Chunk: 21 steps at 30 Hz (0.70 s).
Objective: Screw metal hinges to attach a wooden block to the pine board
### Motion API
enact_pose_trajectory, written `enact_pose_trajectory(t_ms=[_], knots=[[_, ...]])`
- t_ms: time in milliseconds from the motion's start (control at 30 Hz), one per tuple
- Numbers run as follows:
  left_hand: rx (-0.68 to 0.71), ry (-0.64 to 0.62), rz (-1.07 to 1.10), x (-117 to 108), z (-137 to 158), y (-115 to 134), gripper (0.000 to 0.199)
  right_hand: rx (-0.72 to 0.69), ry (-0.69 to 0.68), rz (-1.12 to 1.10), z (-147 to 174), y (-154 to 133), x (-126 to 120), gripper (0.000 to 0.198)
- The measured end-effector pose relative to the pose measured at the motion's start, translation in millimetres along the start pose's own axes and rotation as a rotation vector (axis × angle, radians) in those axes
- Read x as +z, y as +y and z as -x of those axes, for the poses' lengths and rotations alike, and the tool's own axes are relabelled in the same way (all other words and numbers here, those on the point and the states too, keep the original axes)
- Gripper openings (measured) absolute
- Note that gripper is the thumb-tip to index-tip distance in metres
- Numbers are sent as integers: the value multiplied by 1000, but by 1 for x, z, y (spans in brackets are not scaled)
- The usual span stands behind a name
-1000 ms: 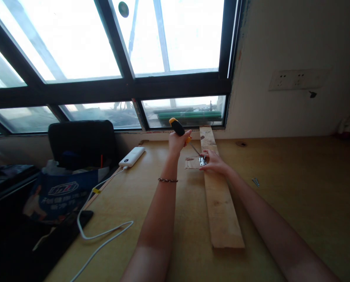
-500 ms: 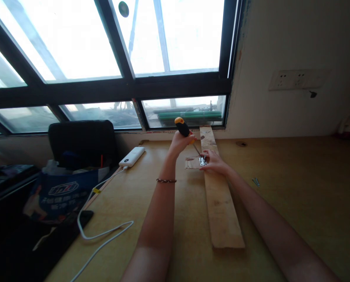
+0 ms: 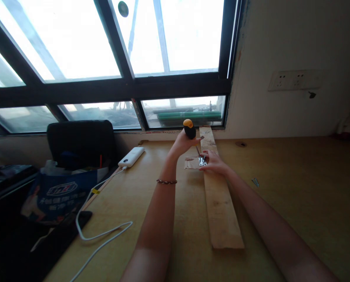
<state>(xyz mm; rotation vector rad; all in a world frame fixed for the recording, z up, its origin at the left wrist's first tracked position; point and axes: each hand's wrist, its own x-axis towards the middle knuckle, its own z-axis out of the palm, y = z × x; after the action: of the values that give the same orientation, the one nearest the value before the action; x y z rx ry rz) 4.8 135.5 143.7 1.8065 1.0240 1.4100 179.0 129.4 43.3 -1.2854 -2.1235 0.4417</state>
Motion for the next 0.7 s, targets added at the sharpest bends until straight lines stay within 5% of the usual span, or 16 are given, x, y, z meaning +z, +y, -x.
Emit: enact_pose_trajectory(t_ms=[500, 700], knots=[[16, 34, 164, -5, -4, 1, 60, 16, -16, 10, -1, 0, 0, 70], [55, 122, 120, 0, -5, -4, 44, 3, -5, 2, -2, 4, 3, 68]])
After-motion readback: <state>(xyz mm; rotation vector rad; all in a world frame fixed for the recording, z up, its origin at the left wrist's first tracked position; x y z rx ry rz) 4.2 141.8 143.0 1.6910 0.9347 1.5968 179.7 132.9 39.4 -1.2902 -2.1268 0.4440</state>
